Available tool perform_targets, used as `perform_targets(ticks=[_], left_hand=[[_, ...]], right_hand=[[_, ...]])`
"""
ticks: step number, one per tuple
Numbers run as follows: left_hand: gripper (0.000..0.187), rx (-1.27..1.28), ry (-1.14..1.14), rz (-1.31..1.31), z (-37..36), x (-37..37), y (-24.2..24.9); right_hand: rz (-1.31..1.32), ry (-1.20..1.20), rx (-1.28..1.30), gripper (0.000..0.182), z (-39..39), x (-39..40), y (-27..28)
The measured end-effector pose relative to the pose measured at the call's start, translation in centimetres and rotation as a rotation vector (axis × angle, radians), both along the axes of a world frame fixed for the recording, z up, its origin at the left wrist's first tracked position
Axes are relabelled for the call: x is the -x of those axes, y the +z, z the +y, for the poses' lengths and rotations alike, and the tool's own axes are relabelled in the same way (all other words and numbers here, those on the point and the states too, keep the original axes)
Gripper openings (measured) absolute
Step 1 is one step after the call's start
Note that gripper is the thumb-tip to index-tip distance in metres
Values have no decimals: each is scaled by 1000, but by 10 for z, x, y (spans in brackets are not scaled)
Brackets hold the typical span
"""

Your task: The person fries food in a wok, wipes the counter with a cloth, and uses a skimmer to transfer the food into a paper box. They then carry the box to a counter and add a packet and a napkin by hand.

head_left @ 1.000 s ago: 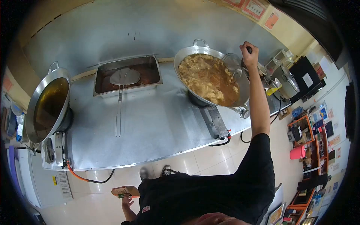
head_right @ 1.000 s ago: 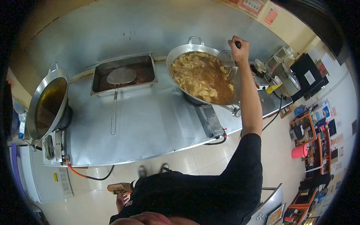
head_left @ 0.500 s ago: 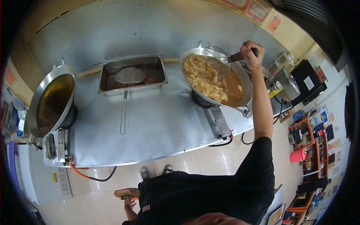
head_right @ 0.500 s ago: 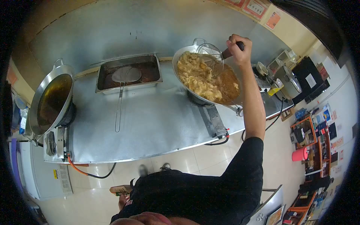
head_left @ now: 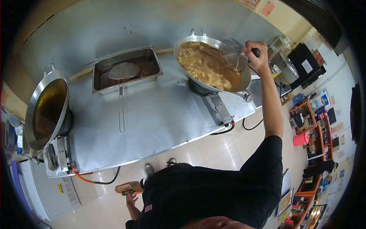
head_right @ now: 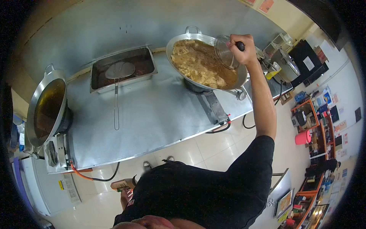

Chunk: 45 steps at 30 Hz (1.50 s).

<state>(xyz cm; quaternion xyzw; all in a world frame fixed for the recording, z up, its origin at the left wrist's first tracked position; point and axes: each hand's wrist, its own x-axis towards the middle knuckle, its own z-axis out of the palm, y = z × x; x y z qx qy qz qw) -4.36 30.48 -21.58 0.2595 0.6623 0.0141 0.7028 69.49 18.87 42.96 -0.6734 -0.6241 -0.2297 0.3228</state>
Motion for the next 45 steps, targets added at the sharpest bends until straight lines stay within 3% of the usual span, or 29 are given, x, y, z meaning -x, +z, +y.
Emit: perform_targets(ticks=[4, 7, 10, 13, 16, 20, 26, 29, 34, 38, 45], left_hand=[[49, 24, -80, 32, -3, 2, -4], [46, 36, -105, 29, -5, 3, 4], [45, -22, -66, -89, -4, 15, -1], [47, -86, 31, -224, -3, 25, -8], [50, -56, 39, 5, 3, 3, -4], [53, -25, 58, -18, -13, 4, -2], [50, 65, 76, -8, -37, 9, -9], [48, 26, 43, -62, -49, 18, -1], [45, 46, 81, 13, -42, 13, -2], [47, -9, 106, -25, -35, 8, 6], [48, -27, 139, 22, -47, 6, 2]], right_hand=[[77, -114, -1, 30, -9, -15, -11], [227, -34, -189, 27, -7, -30, -8], [559, -118, -345, 25, 1, -40, 12], [685, -149, -582, 19, 16, -68, 28], [731, -207, -824, 13, 17, -117, 30], [777, -430, -1151, 9, 18, -143, 25], [770, -429, -1343, 10, 2, -160, 10], [753, -128, -1269, 12, 17, -168, 8], [597, 129, -765, 21, 82, -110, -2], [294, 4, -377, 26, 131, -86, -21], [94, 134, -138, 22, 157, -13, -29]])
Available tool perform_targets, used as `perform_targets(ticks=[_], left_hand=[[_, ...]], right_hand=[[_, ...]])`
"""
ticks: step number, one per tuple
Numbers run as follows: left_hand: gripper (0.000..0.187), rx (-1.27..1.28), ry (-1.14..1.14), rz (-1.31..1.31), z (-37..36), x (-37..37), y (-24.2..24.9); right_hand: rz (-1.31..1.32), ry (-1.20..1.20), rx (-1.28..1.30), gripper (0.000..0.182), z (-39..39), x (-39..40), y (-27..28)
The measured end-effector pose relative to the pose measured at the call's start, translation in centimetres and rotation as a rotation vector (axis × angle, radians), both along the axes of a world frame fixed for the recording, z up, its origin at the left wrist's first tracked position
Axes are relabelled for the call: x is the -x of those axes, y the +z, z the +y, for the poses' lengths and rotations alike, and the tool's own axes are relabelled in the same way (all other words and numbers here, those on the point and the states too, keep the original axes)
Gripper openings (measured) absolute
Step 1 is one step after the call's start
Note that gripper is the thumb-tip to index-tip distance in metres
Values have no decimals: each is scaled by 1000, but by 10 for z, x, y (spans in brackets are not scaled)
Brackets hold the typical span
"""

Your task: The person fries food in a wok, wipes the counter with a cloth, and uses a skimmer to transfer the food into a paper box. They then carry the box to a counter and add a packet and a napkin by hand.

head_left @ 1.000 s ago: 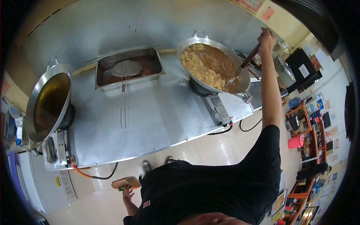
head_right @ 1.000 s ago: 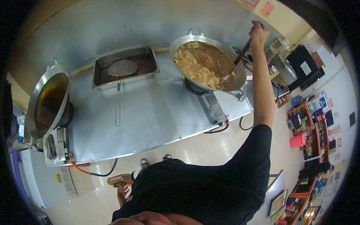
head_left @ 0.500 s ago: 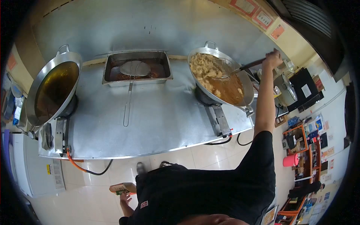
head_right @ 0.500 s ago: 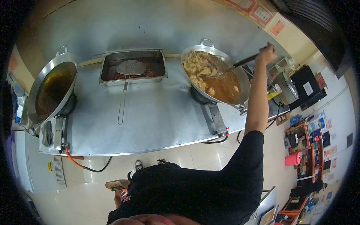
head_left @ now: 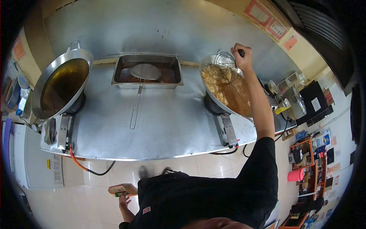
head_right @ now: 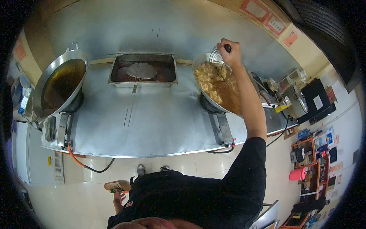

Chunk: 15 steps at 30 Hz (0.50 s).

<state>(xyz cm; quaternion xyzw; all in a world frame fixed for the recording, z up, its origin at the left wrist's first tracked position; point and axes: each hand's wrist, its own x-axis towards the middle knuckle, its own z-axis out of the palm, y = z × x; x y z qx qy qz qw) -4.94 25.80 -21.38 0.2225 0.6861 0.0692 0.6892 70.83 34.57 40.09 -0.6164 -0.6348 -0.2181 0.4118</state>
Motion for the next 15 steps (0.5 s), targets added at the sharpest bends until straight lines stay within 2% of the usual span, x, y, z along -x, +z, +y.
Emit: perform_targets(ticks=[3, 4, 6, 8, 11, 15], left_hand=[[51, -6, 73, -98, -23, 16, -11], [55, 31, 12, -66, -24, 17, -15], [55, -39, 32, -185, -36, 23, -7], [55, 12, -98, -117, -23, 12, -2], [54, -67, -259, -121, -10, 7, 3], [52, -8, -63, -83, 18, -2, -7]], right_hand=[[-55, 117, 79, 20, -11, 26, 4], [-88, 110, 138, 20, -16, 32, 5], [-94, 211, 171, 25, -22, 52, 4], [-142, 278, 187, 28, -28, 70, 10], [-226, 290, 182, 25, -38, 72, 18], [-199, 288, 133, 26, -51, 72, 33]])
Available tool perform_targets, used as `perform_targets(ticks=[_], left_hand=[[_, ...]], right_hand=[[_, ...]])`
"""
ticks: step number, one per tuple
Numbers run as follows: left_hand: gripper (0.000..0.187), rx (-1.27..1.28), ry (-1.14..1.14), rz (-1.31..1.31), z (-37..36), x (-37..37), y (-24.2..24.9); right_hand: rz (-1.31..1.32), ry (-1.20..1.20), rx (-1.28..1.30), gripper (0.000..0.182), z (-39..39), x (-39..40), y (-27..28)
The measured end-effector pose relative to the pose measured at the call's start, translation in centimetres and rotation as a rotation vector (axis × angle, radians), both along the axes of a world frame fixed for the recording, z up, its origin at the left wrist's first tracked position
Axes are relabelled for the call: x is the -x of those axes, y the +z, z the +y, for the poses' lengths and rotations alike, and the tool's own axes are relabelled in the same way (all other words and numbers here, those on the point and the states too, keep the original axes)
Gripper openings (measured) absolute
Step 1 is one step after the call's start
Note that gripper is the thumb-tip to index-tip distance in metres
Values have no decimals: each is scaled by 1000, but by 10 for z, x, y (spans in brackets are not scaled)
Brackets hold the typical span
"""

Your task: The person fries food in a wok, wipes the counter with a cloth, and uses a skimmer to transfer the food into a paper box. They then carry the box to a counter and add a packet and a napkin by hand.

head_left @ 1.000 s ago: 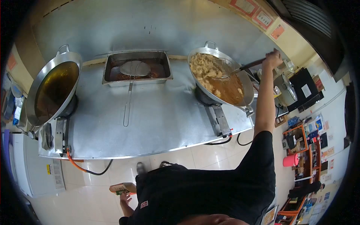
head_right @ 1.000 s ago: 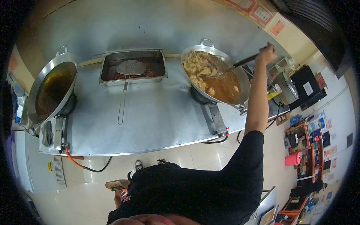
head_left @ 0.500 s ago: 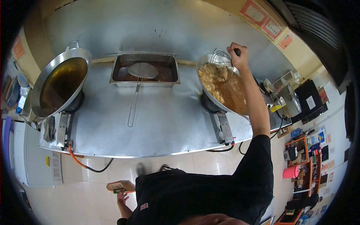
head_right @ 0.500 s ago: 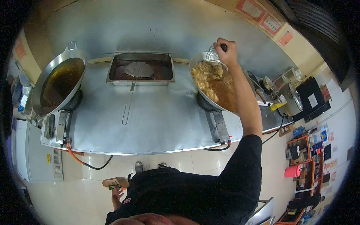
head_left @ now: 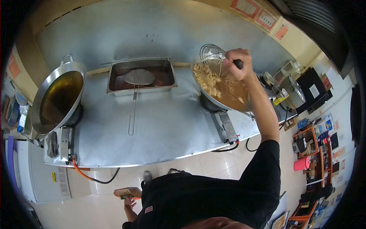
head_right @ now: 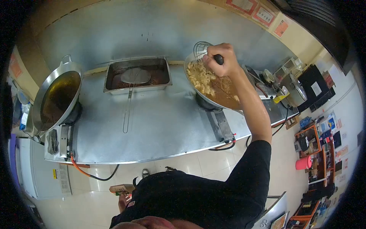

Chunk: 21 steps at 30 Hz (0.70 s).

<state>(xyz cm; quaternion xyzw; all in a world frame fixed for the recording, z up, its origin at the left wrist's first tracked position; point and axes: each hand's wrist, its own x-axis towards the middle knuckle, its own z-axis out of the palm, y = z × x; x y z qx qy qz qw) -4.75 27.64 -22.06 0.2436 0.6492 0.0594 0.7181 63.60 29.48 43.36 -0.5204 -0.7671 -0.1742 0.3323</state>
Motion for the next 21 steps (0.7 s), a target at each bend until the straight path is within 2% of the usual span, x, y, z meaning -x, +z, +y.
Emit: perform_targets(ticks=[7, 10, 15, 17, 21], left_hand=[[52, -13, -55, 69, 34, -18, 8], [53, 16, -67, 33, 32, -9, -1], [50, 81, -64, 35, 22, -1, 0], [48, 45, -84, -58, 17, 12, -6], [45, -48, -55, -169, 9, 24, -11]], right_hand=[[9, 80, -119, 27, -30, 37, 33], [169, 88, -176, 27, -46, 56, 39], [371, 15, -150, 26, -56, 48, 23], [462, -10, -136, 25, -51, 30, 10], [360, -119, -146, 24, -33, 3, -6]])
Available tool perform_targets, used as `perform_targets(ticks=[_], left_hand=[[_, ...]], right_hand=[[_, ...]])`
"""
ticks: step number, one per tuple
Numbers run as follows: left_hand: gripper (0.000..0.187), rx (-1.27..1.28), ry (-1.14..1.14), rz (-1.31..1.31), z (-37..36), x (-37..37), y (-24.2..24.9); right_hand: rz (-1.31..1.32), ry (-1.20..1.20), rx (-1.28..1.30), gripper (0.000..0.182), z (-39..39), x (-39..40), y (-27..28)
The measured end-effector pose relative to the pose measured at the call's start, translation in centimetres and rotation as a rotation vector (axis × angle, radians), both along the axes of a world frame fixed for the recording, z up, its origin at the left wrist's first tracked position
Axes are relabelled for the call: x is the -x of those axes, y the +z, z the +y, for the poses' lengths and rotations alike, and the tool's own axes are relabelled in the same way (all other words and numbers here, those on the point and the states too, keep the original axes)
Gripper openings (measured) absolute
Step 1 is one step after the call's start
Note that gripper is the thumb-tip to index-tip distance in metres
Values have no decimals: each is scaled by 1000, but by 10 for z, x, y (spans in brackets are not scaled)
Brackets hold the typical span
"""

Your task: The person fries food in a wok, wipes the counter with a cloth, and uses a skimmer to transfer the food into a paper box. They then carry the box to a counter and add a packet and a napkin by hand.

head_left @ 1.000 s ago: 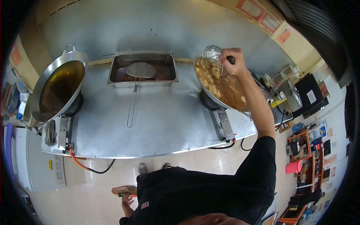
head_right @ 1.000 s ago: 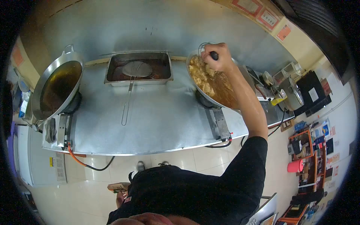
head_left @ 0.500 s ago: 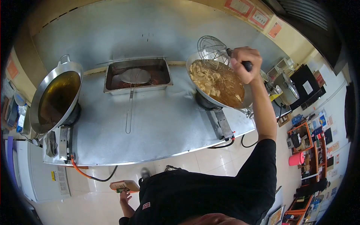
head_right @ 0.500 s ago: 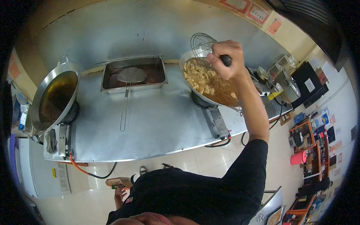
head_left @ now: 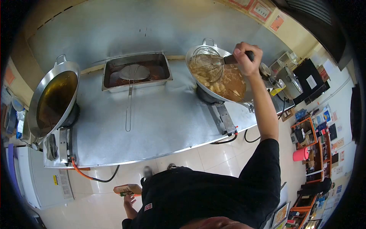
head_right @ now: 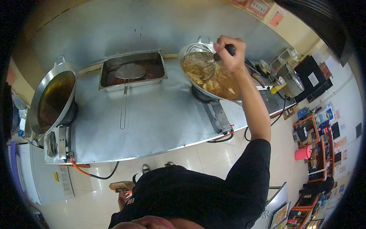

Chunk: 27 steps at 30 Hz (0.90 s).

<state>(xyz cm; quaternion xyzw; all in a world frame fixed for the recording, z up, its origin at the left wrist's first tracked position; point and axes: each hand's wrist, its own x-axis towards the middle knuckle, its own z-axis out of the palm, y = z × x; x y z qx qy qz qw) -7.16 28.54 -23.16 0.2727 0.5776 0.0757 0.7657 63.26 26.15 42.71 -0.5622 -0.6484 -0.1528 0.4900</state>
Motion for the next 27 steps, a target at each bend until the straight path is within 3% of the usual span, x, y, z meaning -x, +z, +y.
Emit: perform_targets(ticks=[4, 12, 16, 20, 26, 27], left_hand=[[48, 68, 20, 206, 9, -17, 9], [45, 55, 71, 289, -8, -23, 35], [38, 115, 96, 295, -29, -10, 26], [41, 95, -17, 194, -43, 1, 21], [41, -49, 65, 12, -50, 6, 24], [42, -3, 61, 100, -43, -1, 25]], right_hand=[[-94, -60, 40, 25, 23, -19, -19], [-206, -177, 63, 21, 53, -41, -29], [-234, -216, 18, 22, 42, -46, -14], [-222, -259, -39, 24, 21, -56, 0], [-224, -346, -81, 25, -7, -81, 11], [-227, -363, -63, 26, -9, -85, 9]])
